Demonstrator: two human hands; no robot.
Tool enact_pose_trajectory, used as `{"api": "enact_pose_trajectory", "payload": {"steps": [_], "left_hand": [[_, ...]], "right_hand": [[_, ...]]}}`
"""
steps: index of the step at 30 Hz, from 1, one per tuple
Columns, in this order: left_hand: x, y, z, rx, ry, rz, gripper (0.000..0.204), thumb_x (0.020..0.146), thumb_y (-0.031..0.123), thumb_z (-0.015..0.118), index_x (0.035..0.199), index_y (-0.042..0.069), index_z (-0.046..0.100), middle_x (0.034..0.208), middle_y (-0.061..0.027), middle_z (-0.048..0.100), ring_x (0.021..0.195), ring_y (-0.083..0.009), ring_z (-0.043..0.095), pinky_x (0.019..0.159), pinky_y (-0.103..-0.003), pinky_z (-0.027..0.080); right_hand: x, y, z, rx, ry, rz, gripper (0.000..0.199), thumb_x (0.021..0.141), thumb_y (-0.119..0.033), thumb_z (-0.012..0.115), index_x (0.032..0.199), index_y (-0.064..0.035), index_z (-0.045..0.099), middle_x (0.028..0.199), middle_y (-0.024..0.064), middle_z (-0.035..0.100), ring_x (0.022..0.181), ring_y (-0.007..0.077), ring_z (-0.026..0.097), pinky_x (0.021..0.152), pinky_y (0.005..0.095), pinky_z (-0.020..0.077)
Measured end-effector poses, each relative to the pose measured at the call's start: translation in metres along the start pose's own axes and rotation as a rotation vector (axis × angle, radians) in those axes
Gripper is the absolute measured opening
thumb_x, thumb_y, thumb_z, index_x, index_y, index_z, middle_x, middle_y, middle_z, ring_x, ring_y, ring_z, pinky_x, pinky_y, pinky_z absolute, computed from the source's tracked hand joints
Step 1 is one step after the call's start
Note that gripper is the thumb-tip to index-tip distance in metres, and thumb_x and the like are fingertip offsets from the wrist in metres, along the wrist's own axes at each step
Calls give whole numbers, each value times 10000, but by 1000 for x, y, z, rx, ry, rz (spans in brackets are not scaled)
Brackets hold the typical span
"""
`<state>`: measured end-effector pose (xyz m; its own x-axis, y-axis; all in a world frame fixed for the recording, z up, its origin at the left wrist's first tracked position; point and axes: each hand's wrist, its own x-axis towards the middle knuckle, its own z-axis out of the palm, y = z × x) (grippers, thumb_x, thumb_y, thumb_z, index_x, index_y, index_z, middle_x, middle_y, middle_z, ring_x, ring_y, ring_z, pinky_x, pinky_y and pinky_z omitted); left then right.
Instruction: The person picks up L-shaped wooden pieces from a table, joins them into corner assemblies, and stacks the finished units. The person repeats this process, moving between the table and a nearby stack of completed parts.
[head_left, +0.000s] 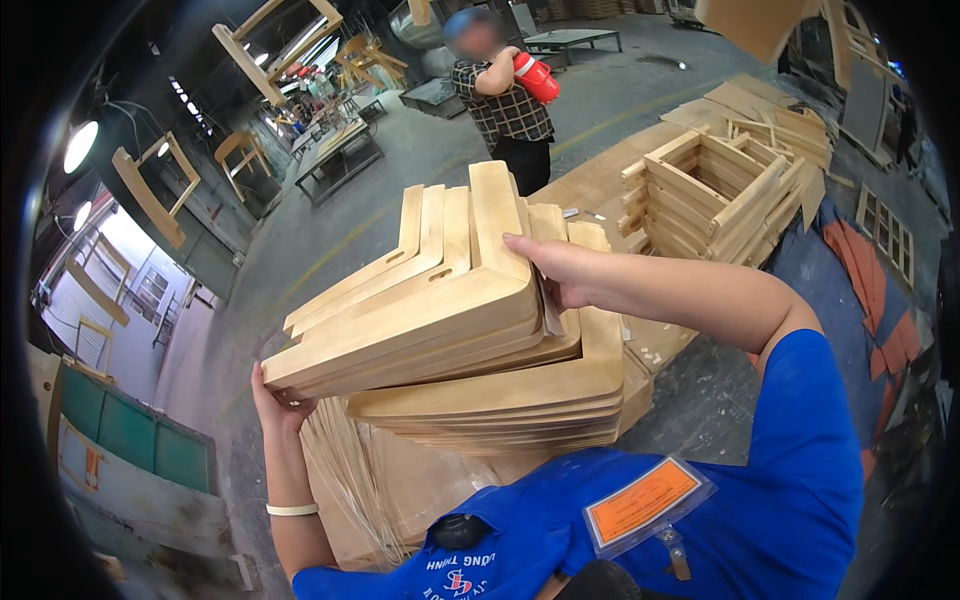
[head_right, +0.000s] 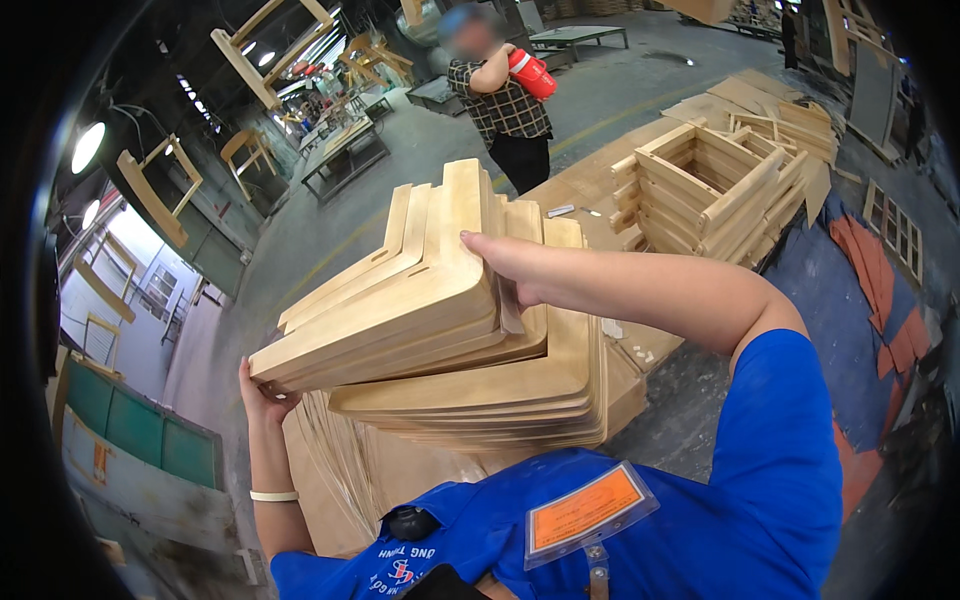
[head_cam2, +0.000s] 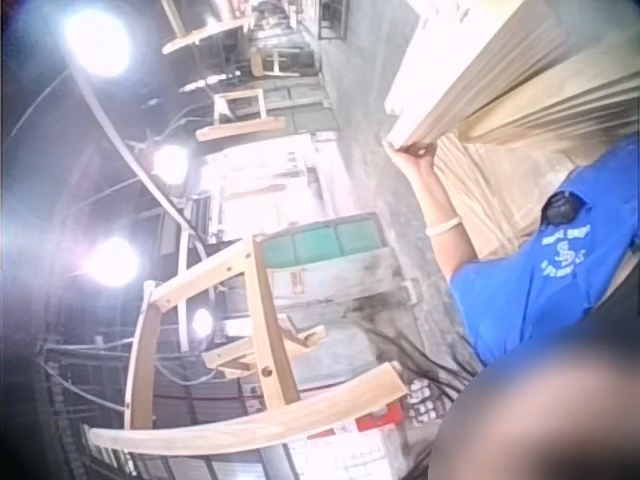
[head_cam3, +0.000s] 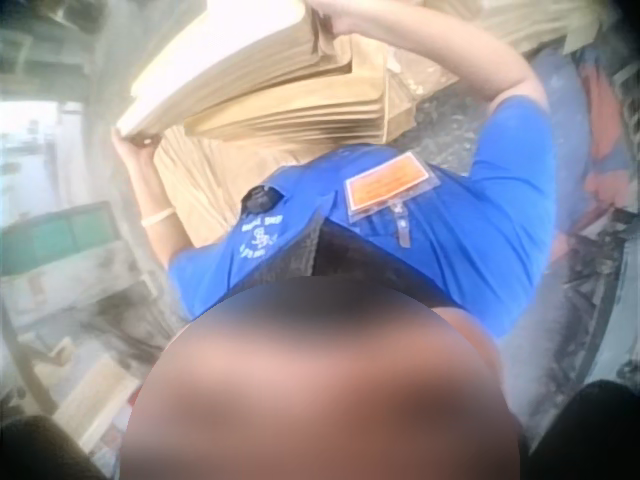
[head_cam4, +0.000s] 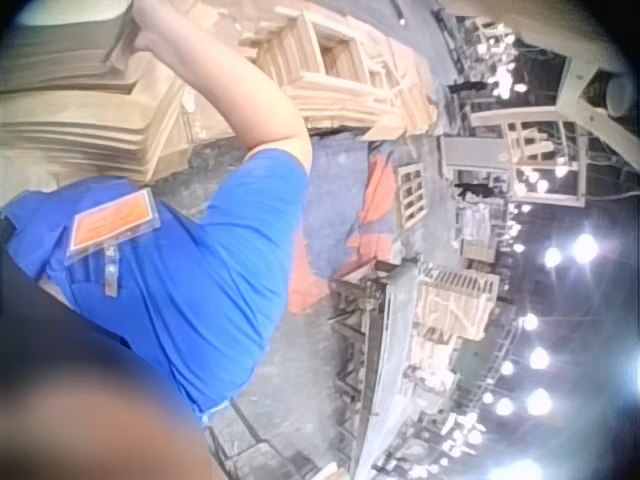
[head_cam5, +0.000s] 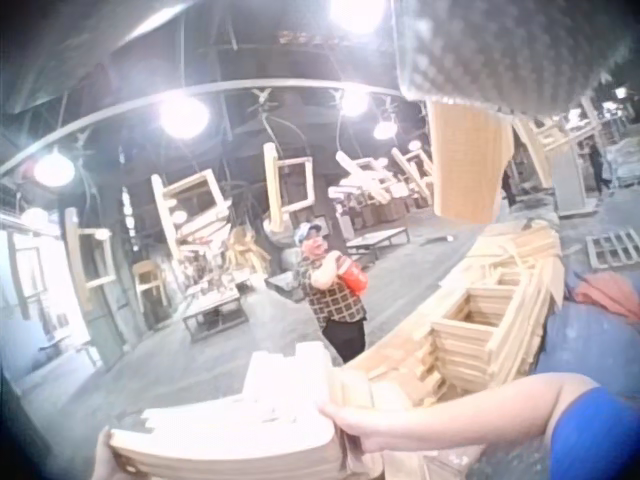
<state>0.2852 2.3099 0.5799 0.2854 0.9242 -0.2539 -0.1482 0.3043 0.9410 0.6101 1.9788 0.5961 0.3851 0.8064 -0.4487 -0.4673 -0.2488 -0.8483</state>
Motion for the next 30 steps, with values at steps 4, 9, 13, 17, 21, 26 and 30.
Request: {"api": "enact_pose_trajectory", "payload": {"steps": [4,9,13,17,21,26,30], "left_hand": [[7,-9,4,14,-3,-45,653,798,659,472,1213,156,491,1264,-108,469,1131,-322,423,881,-521,340],[9,-11,3,52,-40,-31,649,815,667,445,1204,150,501,1250,-106,482,1123,-318,431,873,-530,350],[9,-10,0,62,-74,9,672,812,693,437,1199,148,508,1249,-103,483,1115,-315,438,862,-532,359],[20,-13,-7,78,-93,39,690,823,714,413,1195,141,511,1248,-87,484,1115,-311,441,883,-542,349],[43,-22,-31,318,67,46,725,844,729,374,1237,132,498,1210,-76,505,1099,-299,450,952,-552,302],[59,-49,-56,186,-19,112,780,848,742,356,1337,140,440,1301,-87,470,1186,-268,428,1028,-518,246],[57,-64,-43,65,-33,250,793,837,742,366,1350,140,410,1390,-75,421,1284,-248,374,1023,-492,263]], "right_hand": [[6,-10,0,-58,-4,64,655,963,-517,355,1450,-91,257,1470,149,306,1344,306,317,1012,555,326],[11,-14,-5,-95,6,90,668,956,-528,370,1449,-90,260,1450,166,320,1326,315,325,1008,567,316],[17,-11,-9,-87,-11,95,638,962,-481,402,1436,-73,275,1424,177,343,1320,328,328,1002,574,320],[16,-9,-20,-134,33,91,526,961,-347,482,1377,-53,351,1314,175,452,1228,309,459,895,518,450],[3,-10,-50,-355,-98,-43,445,941,-185,488,1352,-46,393,1071,92,578,854,153,614,622,293,515],[-8,29,-69,-126,-48,-265,511,915,-140,478,1394,-41,331,922,38,540,681,80,497,536,229,442],[-3,70,-66,110,-6,-369,534,927,-156,519,1403,-40,309,816,-14,463,611,44,410,485,195,385]]}}
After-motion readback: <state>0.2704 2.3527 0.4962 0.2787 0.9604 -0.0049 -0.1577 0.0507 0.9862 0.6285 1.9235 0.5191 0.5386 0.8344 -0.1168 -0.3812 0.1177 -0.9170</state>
